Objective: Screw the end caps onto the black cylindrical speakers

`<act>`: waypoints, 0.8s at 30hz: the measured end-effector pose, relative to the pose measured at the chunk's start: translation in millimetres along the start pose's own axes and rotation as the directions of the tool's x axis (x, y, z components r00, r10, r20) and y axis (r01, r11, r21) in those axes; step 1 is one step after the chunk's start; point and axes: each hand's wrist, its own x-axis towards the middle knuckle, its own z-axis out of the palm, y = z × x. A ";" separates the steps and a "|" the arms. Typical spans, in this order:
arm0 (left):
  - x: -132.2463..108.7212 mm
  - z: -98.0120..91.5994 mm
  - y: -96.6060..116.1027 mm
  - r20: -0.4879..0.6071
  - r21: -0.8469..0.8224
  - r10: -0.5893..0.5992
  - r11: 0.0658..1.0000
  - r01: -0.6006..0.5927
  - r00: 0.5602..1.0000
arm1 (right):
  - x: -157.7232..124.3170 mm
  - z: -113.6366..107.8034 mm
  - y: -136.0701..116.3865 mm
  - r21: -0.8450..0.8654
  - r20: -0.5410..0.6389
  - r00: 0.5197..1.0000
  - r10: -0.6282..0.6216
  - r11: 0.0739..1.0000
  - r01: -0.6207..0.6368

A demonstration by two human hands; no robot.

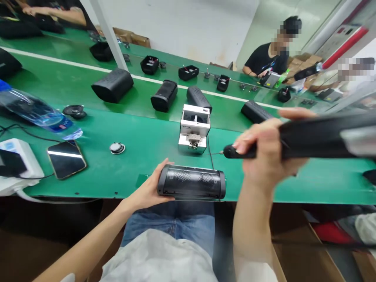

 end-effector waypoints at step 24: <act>2.3 6.3 1.7 -0.031 -0.103 -0.031 0.994 0.027 0.999 | 33.1 80.3 115.9 -0.311 0.277 0.948 -0.156 0.919 0.242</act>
